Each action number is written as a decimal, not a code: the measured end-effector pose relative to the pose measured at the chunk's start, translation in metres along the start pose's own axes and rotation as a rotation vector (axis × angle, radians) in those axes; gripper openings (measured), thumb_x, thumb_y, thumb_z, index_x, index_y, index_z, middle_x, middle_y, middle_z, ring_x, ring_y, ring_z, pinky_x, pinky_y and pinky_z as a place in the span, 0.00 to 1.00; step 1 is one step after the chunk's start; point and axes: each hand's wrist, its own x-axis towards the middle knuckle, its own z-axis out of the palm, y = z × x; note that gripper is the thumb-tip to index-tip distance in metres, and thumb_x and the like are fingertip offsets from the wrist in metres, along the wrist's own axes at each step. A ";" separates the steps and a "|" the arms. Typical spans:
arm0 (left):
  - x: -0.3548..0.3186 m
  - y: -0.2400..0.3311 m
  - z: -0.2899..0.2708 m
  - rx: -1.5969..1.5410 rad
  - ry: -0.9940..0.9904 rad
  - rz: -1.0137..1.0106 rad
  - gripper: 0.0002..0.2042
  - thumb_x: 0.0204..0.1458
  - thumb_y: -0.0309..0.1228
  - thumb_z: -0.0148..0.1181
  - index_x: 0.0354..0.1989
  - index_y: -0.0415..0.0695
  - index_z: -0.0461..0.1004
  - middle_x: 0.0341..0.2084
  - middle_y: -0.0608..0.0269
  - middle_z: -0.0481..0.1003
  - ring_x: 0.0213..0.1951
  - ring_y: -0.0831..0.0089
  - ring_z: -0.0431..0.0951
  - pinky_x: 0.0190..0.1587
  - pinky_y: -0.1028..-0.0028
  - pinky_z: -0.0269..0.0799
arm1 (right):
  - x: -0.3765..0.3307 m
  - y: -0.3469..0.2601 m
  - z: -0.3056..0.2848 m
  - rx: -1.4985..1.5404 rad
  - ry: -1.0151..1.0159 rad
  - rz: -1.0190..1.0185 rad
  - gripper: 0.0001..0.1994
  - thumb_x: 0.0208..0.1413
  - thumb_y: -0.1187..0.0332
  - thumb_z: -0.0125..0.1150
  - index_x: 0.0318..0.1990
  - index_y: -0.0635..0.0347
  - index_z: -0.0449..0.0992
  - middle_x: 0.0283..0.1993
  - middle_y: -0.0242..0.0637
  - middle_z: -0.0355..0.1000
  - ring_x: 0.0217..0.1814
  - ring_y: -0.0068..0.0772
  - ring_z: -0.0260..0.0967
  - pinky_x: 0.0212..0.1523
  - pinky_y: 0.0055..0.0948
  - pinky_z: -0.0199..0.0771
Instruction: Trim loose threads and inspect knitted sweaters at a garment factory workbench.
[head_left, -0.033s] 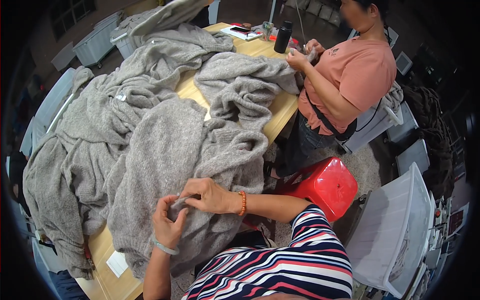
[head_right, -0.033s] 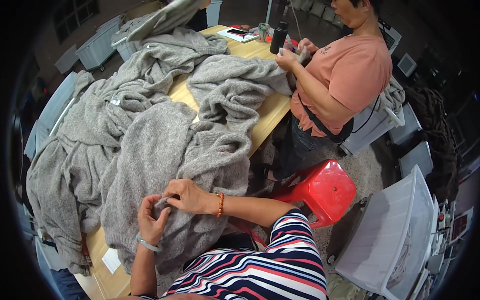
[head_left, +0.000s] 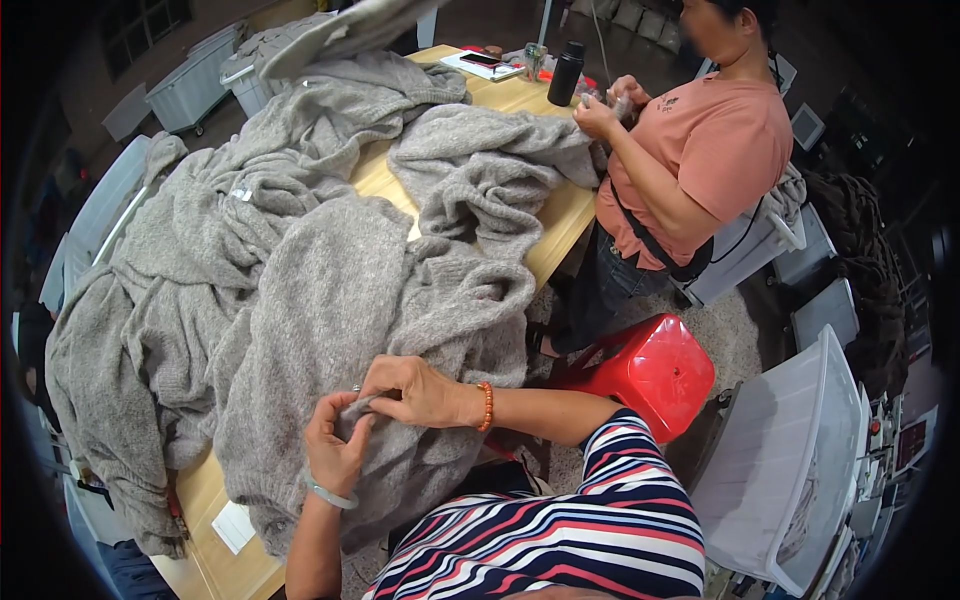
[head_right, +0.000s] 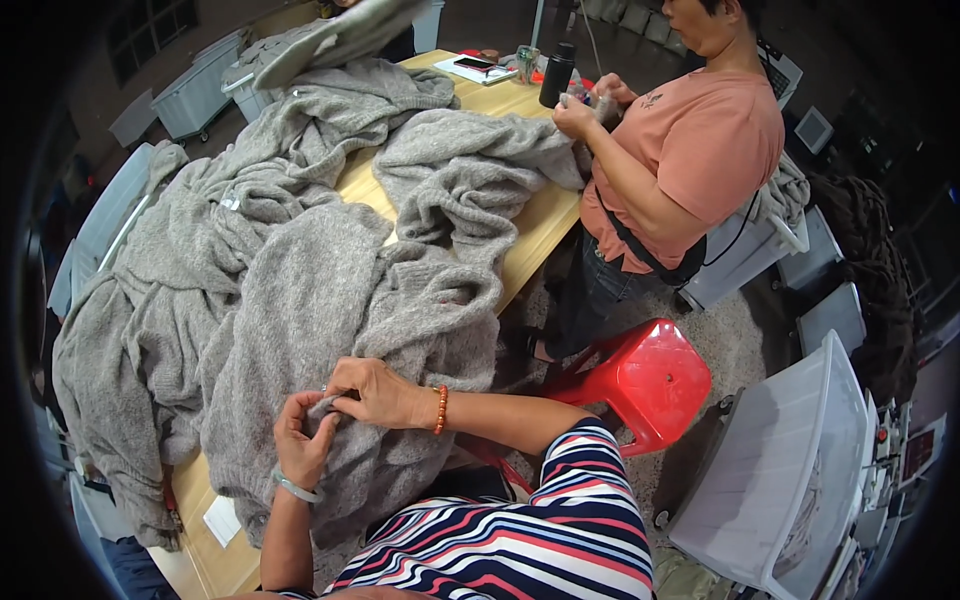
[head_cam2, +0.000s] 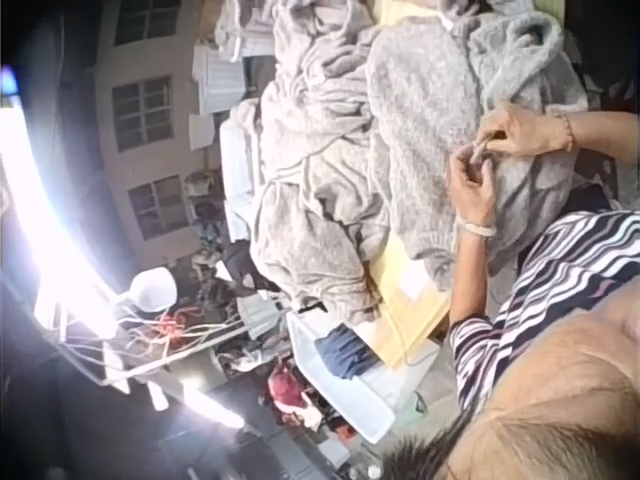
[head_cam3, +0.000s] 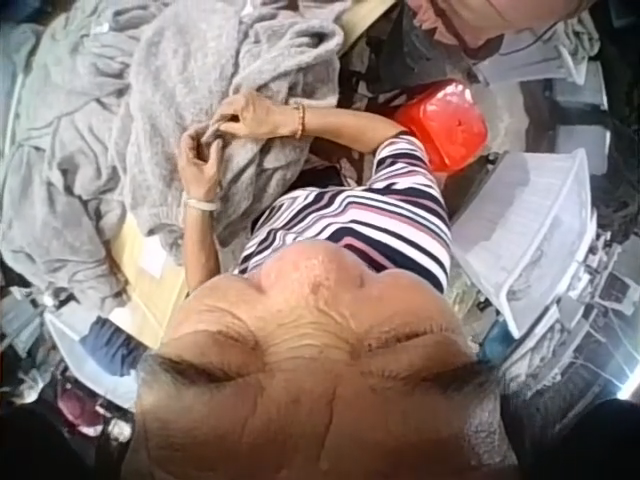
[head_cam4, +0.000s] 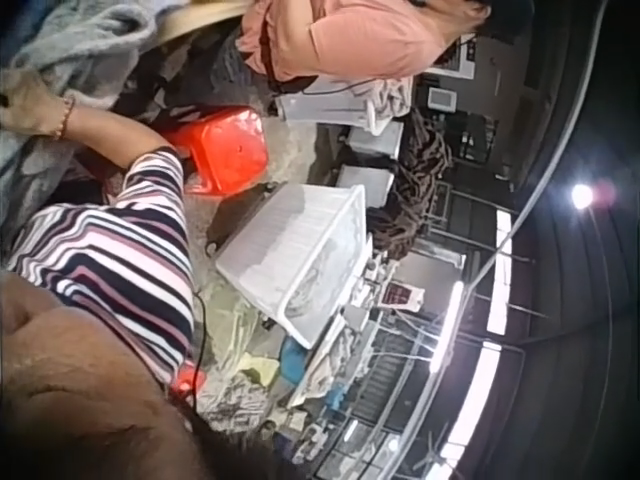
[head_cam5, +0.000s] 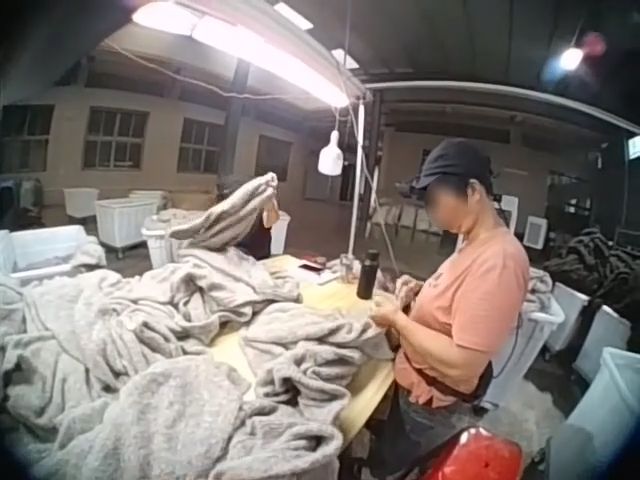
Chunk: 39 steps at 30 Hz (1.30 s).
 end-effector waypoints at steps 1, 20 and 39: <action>0.000 0.000 0.000 -0.002 0.000 0.000 0.13 0.45 0.21 0.64 0.41 0.36 0.72 0.33 0.62 0.76 0.37 0.77 0.74 0.42 0.78 0.69 | -0.001 0.001 -0.001 -0.001 -0.001 0.001 0.08 0.46 0.75 0.62 0.36 0.63 0.78 0.32 0.40 0.71 0.33 0.36 0.70 0.35 0.29 0.70; 0.008 0.003 0.010 0.446 -0.049 0.209 0.08 0.36 0.18 0.56 0.28 0.39 0.74 0.18 0.55 0.69 0.23 0.56 0.71 0.29 0.68 0.66 | -0.006 0.004 -0.005 -0.022 -0.201 0.019 0.09 0.45 0.77 0.56 0.36 0.66 0.70 0.35 0.46 0.67 0.38 0.50 0.68 0.38 0.38 0.70; 0.040 0.005 0.013 0.543 -0.109 0.066 0.05 0.45 0.19 0.58 0.31 0.40 0.72 0.28 0.52 0.71 0.29 0.50 0.74 0.31 0.61 0.69 | -0.005 0.012 -0.008 -0.059 -0.245 0.011 0.09 0.49 0.73 0.56 0.38 0.63 0.66 0.35 0.46 0.62 0.33 0.53 0.66 0.32 0.43 0.69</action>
